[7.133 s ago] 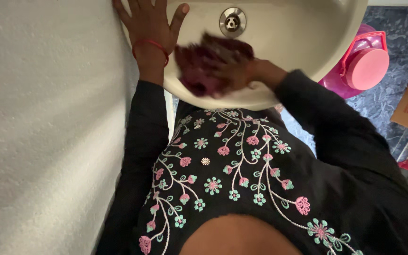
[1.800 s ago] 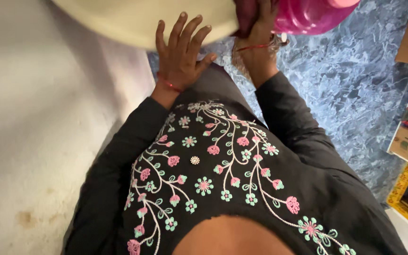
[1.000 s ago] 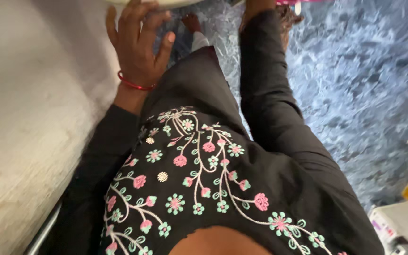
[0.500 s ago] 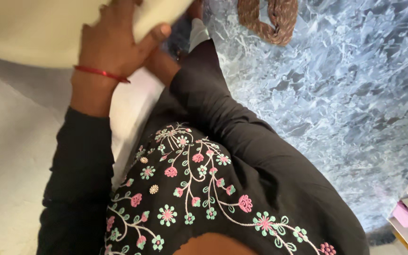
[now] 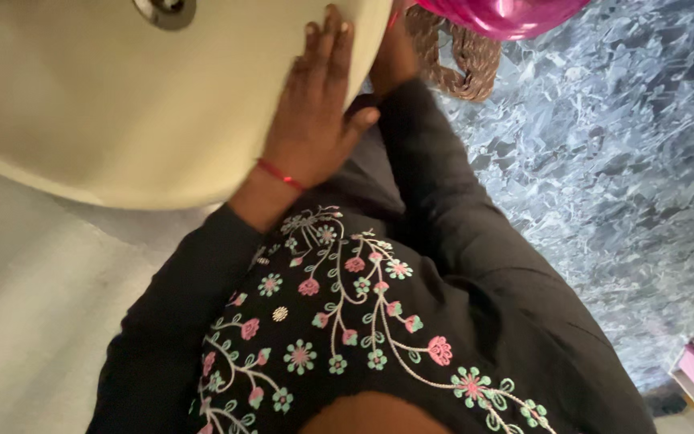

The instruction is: The person wipes the inside of a white wall-mounted sink with a maroon cloth. They repeatedly rub the basin surface and edges, moving the cloth around the sink interior.

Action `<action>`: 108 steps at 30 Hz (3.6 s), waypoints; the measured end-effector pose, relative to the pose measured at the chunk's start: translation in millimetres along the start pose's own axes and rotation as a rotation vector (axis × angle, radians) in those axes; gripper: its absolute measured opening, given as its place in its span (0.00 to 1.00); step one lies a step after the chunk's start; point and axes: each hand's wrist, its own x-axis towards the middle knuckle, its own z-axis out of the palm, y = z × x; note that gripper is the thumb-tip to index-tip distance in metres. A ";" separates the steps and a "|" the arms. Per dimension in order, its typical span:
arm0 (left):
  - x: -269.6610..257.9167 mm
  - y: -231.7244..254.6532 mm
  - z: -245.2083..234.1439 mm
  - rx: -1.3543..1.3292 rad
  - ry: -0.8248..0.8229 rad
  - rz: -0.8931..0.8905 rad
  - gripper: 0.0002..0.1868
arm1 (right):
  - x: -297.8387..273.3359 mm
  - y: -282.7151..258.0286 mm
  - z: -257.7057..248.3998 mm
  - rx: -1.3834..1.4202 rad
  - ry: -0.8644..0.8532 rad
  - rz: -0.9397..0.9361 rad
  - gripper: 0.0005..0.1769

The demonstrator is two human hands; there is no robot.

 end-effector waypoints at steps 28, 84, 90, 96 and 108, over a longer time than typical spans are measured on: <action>38.5 24.0 -17.5 0.199 0.003 0.041 0.34 | 43.9 -36.8 -8.9 0.034 0.114 -0.061 0.26; -167.7 -109.1 126.0 -2.614 0.895 0.087 0.28 | -200.3 45.3 189.1 -2.329 -0.790 -1.219 0.37; -145.3 -164.0 142.9 -2.557 1.169 -0.114 0.28 | -171.8 44.7 202.2 -2.414 -1.024 -0.844 0.42; -140.4 -202.7 117.8 -2.477 1.203 -0.111 0.27 | -172.1 47.0 208.9 -2.394 -1.034 -0.941 0.39; -198.3 -54.5 63.5 -2.410 1.047 -0.351 0.20 | -164.8 21.2 229.2 -1.940 -1.401 -0.594 0.46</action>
